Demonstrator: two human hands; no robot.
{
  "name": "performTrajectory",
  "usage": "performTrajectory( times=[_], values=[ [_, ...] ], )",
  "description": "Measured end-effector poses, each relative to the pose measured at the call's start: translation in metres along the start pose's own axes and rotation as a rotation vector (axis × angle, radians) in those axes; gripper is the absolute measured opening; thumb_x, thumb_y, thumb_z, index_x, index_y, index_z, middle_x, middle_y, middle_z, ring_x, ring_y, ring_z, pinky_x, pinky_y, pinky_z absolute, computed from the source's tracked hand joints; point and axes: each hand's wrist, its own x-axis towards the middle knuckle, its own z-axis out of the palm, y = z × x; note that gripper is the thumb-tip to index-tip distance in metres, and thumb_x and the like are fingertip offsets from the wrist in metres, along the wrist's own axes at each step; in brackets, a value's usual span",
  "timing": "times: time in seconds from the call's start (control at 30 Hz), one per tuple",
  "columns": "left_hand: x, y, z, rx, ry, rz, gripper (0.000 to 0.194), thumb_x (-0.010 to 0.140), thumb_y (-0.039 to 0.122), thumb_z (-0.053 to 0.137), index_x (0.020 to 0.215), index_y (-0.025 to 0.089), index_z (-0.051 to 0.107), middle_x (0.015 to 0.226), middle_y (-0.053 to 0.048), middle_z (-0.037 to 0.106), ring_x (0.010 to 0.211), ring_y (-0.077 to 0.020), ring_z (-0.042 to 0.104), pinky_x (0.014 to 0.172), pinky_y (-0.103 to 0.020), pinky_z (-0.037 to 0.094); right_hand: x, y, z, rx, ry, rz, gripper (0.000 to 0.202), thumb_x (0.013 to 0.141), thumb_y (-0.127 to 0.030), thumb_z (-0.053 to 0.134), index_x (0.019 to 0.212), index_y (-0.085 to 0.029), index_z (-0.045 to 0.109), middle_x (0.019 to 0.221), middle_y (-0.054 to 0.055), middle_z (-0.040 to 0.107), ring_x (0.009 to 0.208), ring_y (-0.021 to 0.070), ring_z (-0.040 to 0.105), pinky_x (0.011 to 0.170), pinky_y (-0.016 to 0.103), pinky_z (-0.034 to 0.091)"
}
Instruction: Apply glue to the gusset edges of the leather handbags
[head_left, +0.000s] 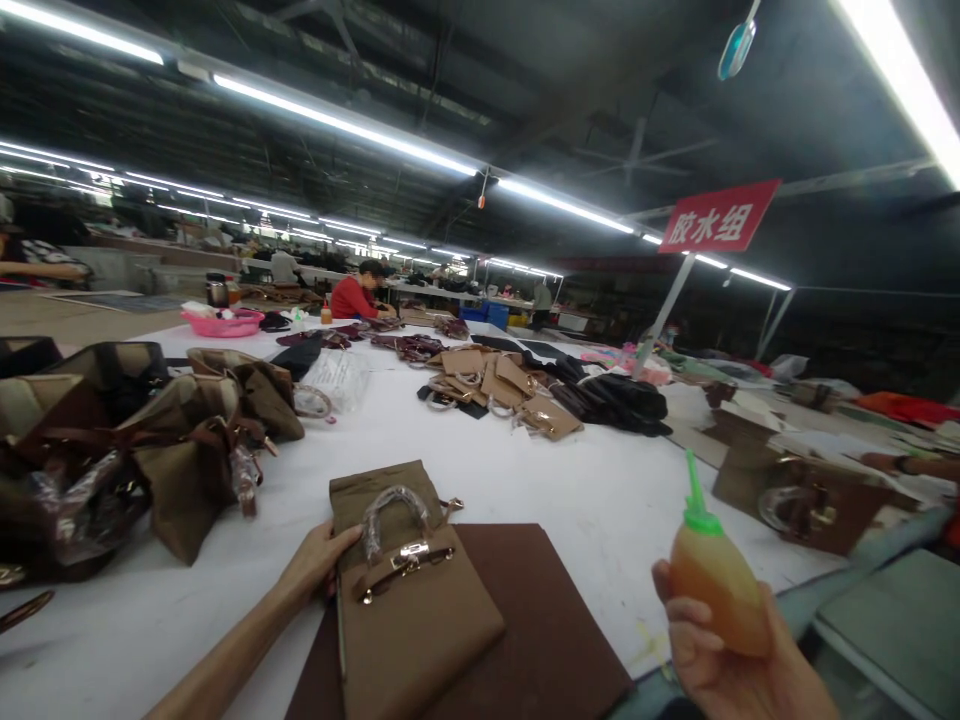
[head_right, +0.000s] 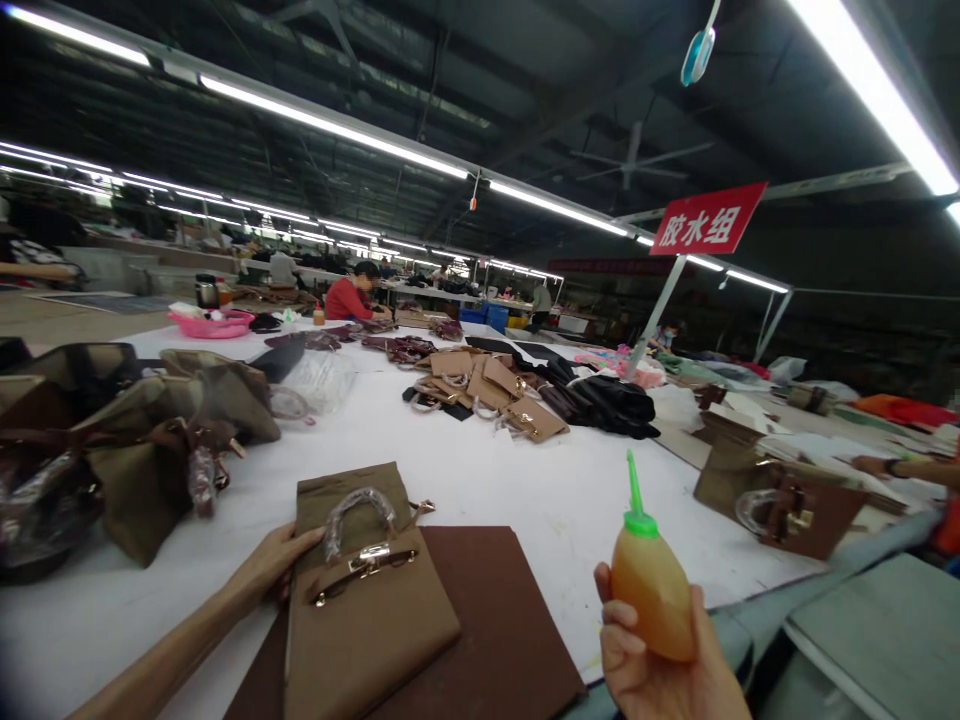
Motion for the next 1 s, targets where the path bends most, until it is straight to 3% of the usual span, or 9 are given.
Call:
performTrajectory(
  times=[0.17, 0.37, 0.67, 0.8, 1.0],
  values=[
    [-0.002, 0.001, -0.001, 0.024, 0.004, 0.004, 0.05, 0.062, 0.064, 0.054, 0.076, 0.017, 0.05, 0.039, 0.003, 0.047, 0.029, -0.0129, 0.042, 0.031, -0.023, 0.031, -0.017, -0.002, 0.002, -0.005, 0.034, 0.006, 0.052, 0.076, -0.018, 0.064, 0.125, -0.024, 0.046, 0.107, 0.011, 0.059, 0.063, 0.0095, 0.055, 0.051, 0.019, 0.048],
    [-0.001, -0.003, -0.002, 0.014, -0.005, -0.004, 0.046, 0.066, 0.062, 0.053, 0.078, 0.017, 0.048, 0.036, 0.007, 0.041, 0.029, -0.0125, 0.041, 0.031, -0.021, 0.03, -0.024, -0.011, 0.01, -0.007, 0.068, 0.01, 0.044, 0.081, -0.021, 0.056, 0.124, -0.021, 0.046, 0.107, 0.012, 0.054, 0.06, 0.0113, 0.053, 0.047, 0.023, 0.049],
    [0.001, -0.006, -0.003, 0.021, 0.006, 0.004, 0.044, 0.067, 0.059, 0.053, 0.079, 0.018, 0.047, 0.036, 0.007, 0.041, 0.03, -0.0129, 0.042, 0.032, -0.022, 0.033, -0.015, 0.009, 0.029, 0.066, 0.055, 0.056, 0.037, 0.084, -0.023, 0.056, 0.12, -0.017, 0.047, 0.105, 0.011, 0.053, 0.059, 0.009, 0.051, 0.046, 0.02, 0.048],
    [-0.004, 0.0, -0.002, 0.047, 0.016, -0.001, 0.047, 0.066, 0.061, 0.052, 0.082, 0.018, 0.046, 0.036, 0.007, 0.041, 0.03, -0.0136, 0.043, 0.032, -0.022, 0.033, -0.005, 0.012, 0.021, 0.085, 0.018, 0.081, 0.039, 0.082, -0.023, 0.06, 0.119, -0.018, 0.048, 0.105, 0.011, 0.054, 0.061, 0.0086, 0.052, 0.048, 0.019, 0.048],
    [-0.015, 0.007, 0.005, 0.087, 0.086, 0.026, 0.054, 0.061, 0.063, 0.046, 0.091, 0.019, 0.04, 0.049, 0.004, 0.054, 0.031, -0.0145, 0.043, 0.034, -0.025, 0.032, 0.021, 0.012, -0.01, 0.142, -0.013, 0.109, 0.047, 0.071, -0.026, 0.077, 0.113, -0.02, 0.056, 0.103, 0.01, 0.061, 0.061, 0.0084, 0.054, 0.049, 0.017, 0.048]
  ],
)
